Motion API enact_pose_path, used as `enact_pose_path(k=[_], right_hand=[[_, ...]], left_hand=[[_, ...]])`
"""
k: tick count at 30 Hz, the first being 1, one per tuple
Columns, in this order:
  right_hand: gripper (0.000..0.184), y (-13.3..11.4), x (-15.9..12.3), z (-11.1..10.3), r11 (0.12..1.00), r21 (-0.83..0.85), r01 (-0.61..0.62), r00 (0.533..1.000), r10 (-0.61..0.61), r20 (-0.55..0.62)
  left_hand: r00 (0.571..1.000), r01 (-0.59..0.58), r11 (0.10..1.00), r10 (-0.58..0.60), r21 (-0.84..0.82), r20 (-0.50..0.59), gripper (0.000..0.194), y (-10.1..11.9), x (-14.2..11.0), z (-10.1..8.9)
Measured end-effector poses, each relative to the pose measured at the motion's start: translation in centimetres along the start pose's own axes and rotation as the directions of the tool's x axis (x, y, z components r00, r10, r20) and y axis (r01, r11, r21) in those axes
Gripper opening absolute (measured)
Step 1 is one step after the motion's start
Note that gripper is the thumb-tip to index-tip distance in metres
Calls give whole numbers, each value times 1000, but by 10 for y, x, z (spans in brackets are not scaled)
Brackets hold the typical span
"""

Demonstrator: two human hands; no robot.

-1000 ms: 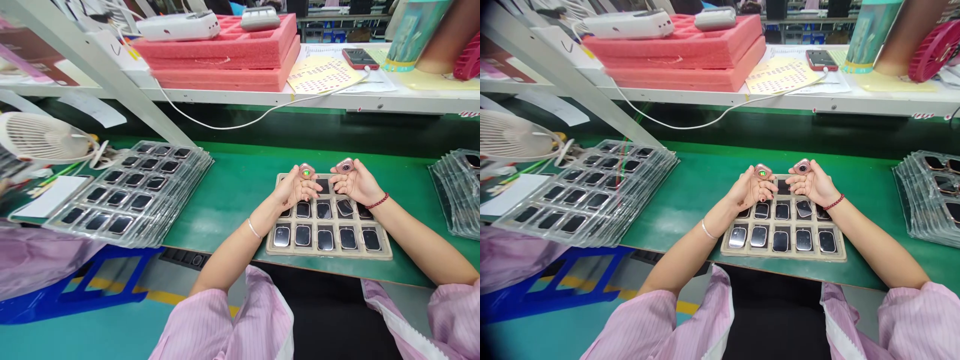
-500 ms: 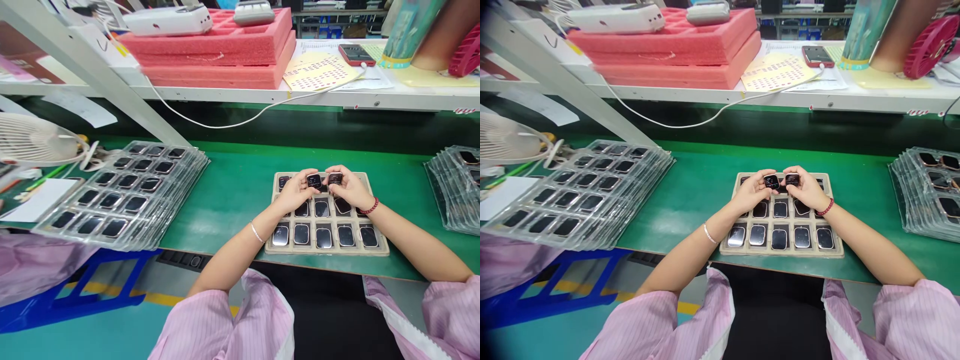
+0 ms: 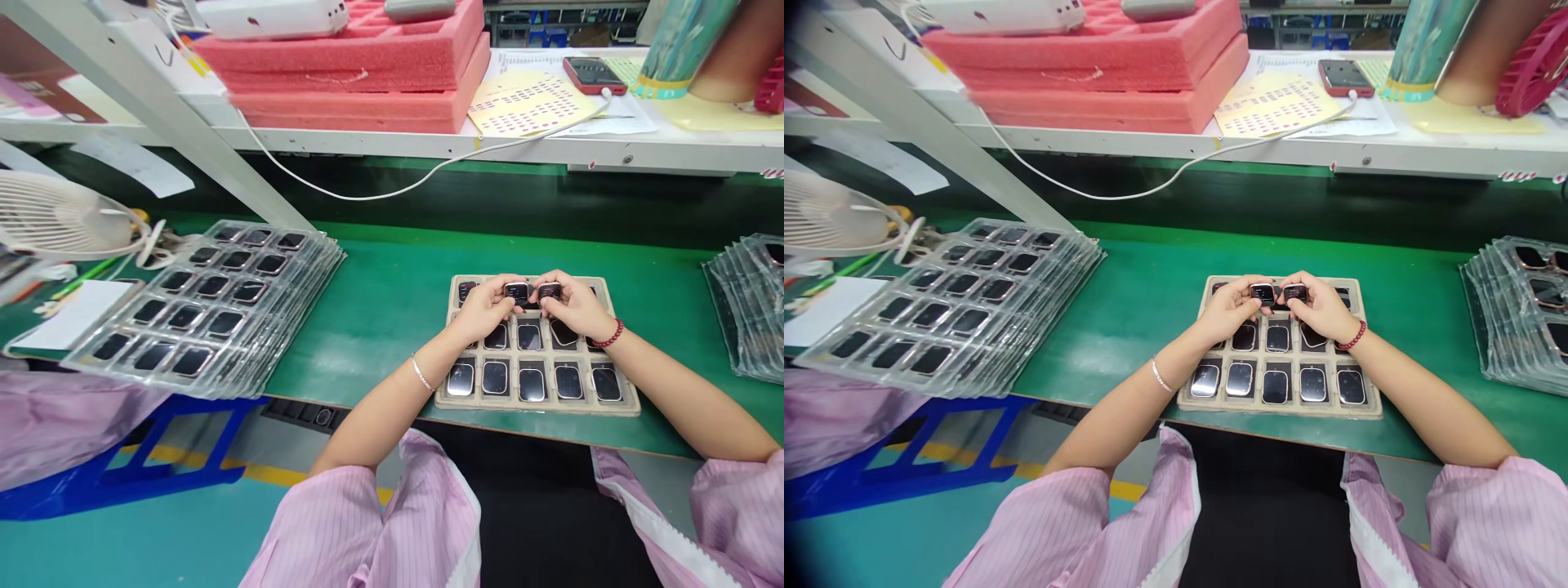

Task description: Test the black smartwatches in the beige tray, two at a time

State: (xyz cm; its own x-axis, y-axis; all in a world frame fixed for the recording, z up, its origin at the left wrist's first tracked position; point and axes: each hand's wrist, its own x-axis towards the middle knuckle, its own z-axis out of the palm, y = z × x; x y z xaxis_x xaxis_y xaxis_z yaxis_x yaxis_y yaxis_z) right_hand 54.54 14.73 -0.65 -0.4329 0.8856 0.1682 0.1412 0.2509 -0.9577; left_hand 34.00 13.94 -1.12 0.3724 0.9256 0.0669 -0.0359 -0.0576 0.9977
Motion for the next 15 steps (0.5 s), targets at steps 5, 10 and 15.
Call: enact_pose_path(k=[5,10,15], right_hand=[[24,-1,0,0,1000,10,0,1000,-1,23],[24,-2,0,0,1000,-17,-4,1000,4,28],[28,-3,-1,0,1000,-7,-7,999,7,36]], left_hand=[[1000,-3,1000,3,-7,-1,41,-1,0,-1],[1000,-27,1000,27,-5,0,42,1,-1,0],[999,-51,999,51,-19,-15,42,3,0,2]])
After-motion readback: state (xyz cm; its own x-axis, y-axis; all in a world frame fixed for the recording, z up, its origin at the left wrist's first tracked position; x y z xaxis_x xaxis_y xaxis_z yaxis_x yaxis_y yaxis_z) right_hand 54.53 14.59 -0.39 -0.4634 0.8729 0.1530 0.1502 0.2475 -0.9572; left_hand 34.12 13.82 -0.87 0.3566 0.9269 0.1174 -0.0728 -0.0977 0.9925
